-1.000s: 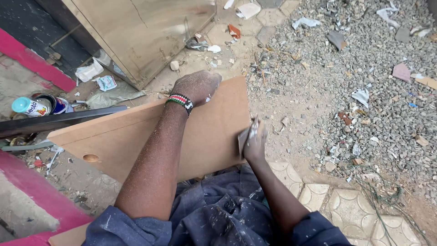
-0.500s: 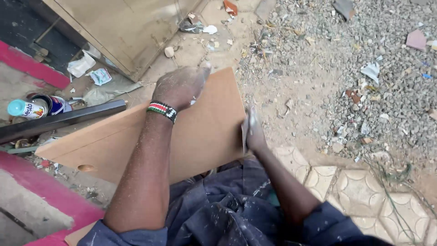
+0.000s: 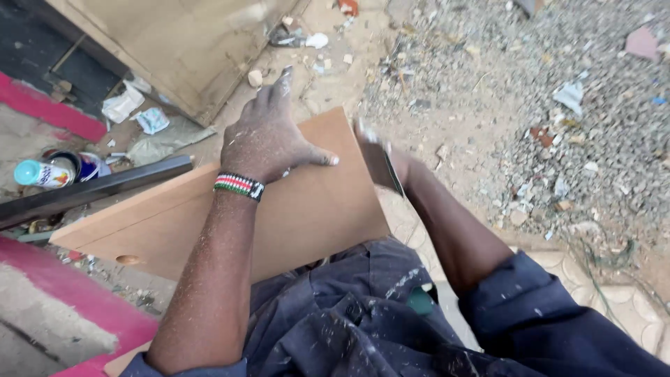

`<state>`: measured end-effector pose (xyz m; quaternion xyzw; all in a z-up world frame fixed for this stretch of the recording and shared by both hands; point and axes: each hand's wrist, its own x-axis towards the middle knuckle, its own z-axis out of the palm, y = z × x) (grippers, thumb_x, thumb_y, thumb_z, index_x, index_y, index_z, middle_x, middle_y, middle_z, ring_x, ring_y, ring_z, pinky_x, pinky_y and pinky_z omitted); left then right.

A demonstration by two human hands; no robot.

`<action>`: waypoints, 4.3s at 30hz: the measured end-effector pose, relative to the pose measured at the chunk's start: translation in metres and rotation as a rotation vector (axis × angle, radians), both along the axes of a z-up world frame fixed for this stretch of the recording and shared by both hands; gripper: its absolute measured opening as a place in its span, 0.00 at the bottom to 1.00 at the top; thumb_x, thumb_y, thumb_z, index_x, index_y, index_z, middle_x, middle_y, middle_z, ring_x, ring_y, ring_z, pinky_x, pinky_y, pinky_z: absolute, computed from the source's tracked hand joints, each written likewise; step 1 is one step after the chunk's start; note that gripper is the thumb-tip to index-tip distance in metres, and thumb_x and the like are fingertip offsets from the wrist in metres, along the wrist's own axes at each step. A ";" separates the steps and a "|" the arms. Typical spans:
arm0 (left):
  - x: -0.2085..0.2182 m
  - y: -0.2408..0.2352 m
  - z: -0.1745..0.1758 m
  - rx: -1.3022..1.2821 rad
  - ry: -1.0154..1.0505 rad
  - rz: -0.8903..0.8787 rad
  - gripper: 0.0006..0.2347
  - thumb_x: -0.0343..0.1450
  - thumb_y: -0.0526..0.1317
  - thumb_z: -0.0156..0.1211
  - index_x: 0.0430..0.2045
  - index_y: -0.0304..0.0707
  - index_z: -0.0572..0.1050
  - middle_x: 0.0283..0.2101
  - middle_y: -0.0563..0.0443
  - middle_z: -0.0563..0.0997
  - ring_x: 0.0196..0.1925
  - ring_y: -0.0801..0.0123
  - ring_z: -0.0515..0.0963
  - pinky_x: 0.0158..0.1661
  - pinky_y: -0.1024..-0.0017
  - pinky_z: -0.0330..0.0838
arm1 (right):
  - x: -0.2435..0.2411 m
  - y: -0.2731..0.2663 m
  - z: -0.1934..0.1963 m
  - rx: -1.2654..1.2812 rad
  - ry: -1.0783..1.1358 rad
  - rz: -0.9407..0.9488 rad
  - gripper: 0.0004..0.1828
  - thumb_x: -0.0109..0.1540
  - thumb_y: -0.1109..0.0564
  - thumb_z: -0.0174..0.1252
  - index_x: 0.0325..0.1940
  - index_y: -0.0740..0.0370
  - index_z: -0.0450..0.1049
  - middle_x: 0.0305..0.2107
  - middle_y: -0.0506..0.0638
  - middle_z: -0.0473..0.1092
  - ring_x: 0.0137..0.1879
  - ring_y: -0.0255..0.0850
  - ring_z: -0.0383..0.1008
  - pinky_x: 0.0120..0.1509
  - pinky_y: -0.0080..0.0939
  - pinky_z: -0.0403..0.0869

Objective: The person sands the edges and surface of a rectangular wooden board using a sanding block. They hold the board with their left hand and rub the sanding block back and forth along the edges and face of the wood.

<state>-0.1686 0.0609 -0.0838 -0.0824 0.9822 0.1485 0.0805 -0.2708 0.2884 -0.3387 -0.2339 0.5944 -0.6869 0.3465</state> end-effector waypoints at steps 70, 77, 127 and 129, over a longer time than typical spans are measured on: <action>-0.007 0.011 0.029 0.057 -0.158 -0.111 0.26 0.66 0.65 0.70 0.48 0.49 0.90 0.49 0.37 0.94 0.65 0.34 0.90 0.64 0.38 0.81 | 0.103 0.009 0.167 0.132 0.582 -0.418 0.39 0.83 0.38 0.38 0.95 0.57 0.52 0.83 0.79 0.57 0.90 0.84 0.53 0.94 0.81 0.51; -0.014 0.041 0.022 -0.084 -0.107 -0.145 0.21 0.63 0.61 0.72 0.40 0.51 0.93 0.38 0.44 0.93 0.53 0.41 0.94 0.53 0.42 0.85 | 0.151 0.025 0.197 0.437 0.699 -0.460 0.47 0.72 0.42 0.69 0.93 0.54 0.61 0.71 0.73 0.70 0.80 0.81 0.67 0.81 0.79 0.66; 0.008 0.043 -0.030 -0.052 0.549 -0.055 0.81 0.39 0.67 1.04 0.90 0.57 0.49 0.79 0.48 0.70 0.72 0.44 0.77 0.40 0.37 0.89 | 0.084 0.047 0.137 0.106 0.382 -0.296 0.16 0.59 0.55 0.61 0.49 0.59 0.84 0.47 0.45 0.82 0.56 0.38 0.78 0.65 0.48 0.77; 0.011 0.043 -0.029 -0.046 0.517 -0.040 0.82 0.37 0.65 1.03 0.90 0.56 0.49 0.78 0.45 0.70 0.74 0.42 0.75 0.45 0.34 0.89 | 0.100 0.061 0.060 0.534 0.210 -0.240 0.51 0.51 0.65 0.58 0.83 0.51 0.79 0.66 0.45 0.84 0.71 0.42 0.79 0.75 0.54 0.75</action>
